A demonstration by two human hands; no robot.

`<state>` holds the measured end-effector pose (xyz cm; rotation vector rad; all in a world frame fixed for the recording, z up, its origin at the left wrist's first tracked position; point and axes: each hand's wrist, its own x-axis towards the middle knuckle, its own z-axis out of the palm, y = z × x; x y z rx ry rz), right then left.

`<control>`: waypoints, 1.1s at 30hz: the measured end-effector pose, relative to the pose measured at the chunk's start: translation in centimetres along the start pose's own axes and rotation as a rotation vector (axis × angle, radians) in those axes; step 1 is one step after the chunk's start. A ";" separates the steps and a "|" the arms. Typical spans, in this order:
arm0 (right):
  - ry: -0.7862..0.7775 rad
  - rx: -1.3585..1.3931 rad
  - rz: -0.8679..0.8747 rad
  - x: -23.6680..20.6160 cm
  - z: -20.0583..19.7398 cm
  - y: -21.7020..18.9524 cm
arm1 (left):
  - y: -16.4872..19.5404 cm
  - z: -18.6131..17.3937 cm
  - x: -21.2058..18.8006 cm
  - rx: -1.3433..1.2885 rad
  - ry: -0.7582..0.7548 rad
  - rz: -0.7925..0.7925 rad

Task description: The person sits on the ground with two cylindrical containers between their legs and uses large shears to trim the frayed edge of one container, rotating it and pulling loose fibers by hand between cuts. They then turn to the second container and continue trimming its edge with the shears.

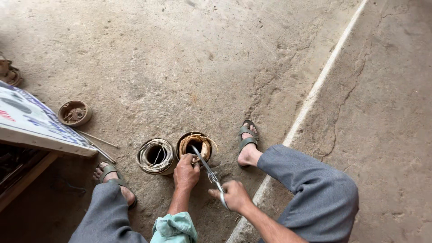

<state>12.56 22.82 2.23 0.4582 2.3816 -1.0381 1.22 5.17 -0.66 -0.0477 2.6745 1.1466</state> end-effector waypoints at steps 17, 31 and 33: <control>0.179 0.092 0.109 -2.2 -3.6 0.5 | -0.7 1.2 -1.0 -0.038 0.264 0.107; -0.276 0.443 0.208 -5.9 -3.2 1.6 | 1.9 -1.9 0.7 0.227 -0.223 -0.001; -0.310 0.419 0.229 -6.8 -3.8 2.3 | 2.5 -2.1 1.6 0.257 -0.401 -0.052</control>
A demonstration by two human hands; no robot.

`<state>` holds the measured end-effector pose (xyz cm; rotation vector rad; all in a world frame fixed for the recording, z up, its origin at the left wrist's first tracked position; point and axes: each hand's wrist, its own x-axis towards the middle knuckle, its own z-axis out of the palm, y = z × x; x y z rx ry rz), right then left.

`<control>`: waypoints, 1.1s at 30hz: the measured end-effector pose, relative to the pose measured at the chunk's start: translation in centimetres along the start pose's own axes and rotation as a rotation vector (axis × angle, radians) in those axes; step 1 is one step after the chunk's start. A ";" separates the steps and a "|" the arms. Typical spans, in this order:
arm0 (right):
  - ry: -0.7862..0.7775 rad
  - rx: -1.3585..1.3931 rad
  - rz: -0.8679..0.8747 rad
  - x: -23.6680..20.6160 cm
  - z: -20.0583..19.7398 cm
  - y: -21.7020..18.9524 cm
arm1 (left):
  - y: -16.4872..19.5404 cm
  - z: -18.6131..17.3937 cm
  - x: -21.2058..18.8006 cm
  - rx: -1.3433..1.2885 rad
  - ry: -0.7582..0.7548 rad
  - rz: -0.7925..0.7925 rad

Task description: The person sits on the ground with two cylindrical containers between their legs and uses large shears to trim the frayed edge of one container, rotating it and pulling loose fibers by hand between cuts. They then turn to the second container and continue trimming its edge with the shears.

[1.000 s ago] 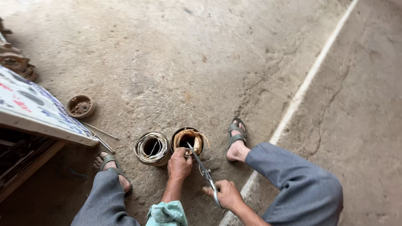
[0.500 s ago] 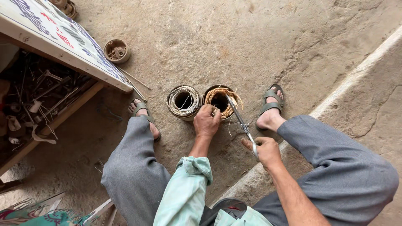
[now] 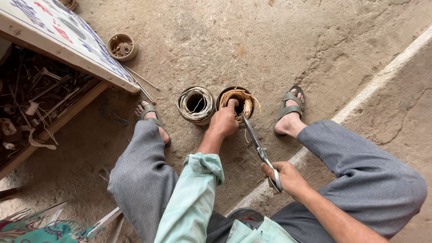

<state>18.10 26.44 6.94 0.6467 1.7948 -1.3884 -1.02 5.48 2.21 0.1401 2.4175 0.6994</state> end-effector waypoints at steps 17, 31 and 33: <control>0.167 -0.123 -0.450 -0.8 0.8 10.0 | 0.1 1.1 4.3 -0.142 -0.078 0.019; -0.050 0.086 -0.292 0.7 0.7 13.6 | 0.2 2.4 2.3 -0.405 0.166 -0.073; -0.089 0.126 -0.186 0.2 0.6 12.8 | 0.3 2.3 2.3 -0.376 0.134 -0.075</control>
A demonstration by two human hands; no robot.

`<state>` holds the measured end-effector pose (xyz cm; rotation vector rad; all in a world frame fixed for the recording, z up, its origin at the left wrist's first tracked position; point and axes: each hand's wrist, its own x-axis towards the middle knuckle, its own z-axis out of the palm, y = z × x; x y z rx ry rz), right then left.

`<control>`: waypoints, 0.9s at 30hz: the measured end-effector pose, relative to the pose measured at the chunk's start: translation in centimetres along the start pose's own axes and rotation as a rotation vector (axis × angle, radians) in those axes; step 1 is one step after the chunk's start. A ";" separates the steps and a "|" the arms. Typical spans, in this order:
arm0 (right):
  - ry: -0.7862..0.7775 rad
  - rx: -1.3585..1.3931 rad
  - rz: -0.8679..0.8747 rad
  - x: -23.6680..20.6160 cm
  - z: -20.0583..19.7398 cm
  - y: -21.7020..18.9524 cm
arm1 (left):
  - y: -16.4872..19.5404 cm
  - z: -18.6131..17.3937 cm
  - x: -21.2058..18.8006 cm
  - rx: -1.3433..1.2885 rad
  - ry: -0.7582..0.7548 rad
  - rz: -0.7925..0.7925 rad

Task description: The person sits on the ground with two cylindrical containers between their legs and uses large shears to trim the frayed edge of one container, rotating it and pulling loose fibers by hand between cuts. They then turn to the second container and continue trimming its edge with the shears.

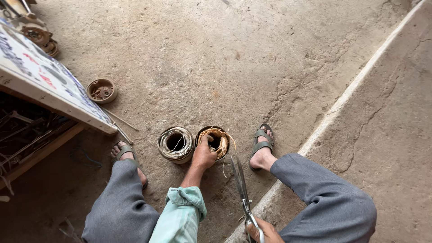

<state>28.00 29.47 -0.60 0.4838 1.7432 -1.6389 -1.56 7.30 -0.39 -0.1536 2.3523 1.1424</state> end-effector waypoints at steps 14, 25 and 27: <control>-0.113 -0.374 0.307 0.6 -4.9 -16.1 | -1.2 -1.0 -3.2 0.023 0.097 0.110; -0.171 -0.488 0.550 2.3 -5.3 -27.9 | -2.5 -0.2 -2.4 -0.247 0.171 0.295; -0.152 -0.529 0.561 3.1 -4.8 -28.9 | -2.7 -0.1 -2.4 -0.271 0.125 0.256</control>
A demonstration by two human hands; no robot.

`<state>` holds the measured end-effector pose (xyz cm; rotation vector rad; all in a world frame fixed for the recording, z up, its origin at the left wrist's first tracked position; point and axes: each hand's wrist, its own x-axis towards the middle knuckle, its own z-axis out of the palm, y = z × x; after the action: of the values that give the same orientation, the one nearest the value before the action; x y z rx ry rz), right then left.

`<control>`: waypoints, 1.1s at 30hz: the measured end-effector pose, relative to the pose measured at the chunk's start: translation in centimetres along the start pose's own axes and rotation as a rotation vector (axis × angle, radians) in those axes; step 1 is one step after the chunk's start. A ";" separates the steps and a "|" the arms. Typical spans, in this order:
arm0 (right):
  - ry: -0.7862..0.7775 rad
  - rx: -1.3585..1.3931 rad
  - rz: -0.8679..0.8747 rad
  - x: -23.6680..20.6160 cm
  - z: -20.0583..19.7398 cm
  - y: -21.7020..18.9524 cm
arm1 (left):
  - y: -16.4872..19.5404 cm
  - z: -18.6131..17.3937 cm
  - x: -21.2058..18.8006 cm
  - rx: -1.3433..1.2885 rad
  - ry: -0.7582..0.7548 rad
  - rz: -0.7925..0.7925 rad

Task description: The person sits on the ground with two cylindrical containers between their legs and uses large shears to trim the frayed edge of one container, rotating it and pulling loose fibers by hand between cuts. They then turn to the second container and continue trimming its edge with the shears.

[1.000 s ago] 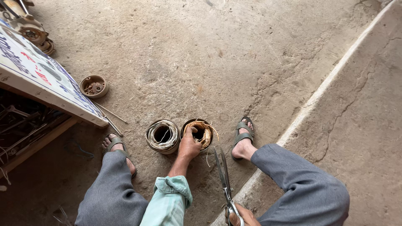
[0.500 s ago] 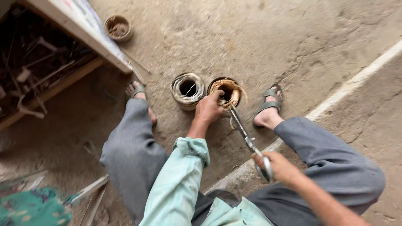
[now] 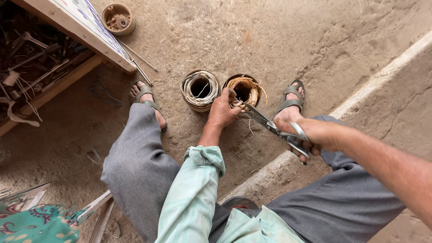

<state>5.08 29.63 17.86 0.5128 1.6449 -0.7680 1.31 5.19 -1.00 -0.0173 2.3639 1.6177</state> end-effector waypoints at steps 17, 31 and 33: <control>0.101 0.403 -0.229 7.9 7.8 5.3 | 1.0 -1.0 -1.7 0.098 0.041 0.010; 0.426 0.293 -0.415 9.7 12.9 4.8 | 1.4 0.3 -5.3 0.073 0.332 -0.072; 0.316 0.453 -0.359 9.8 11.9 3.8 | 2.3 1.5 -7.2 -0.165 0.352 -0.350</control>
<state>13.73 22.90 6.44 0.6914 1.8867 -1.4015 8.15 6.35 2.29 -0.7616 2.2839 1.7332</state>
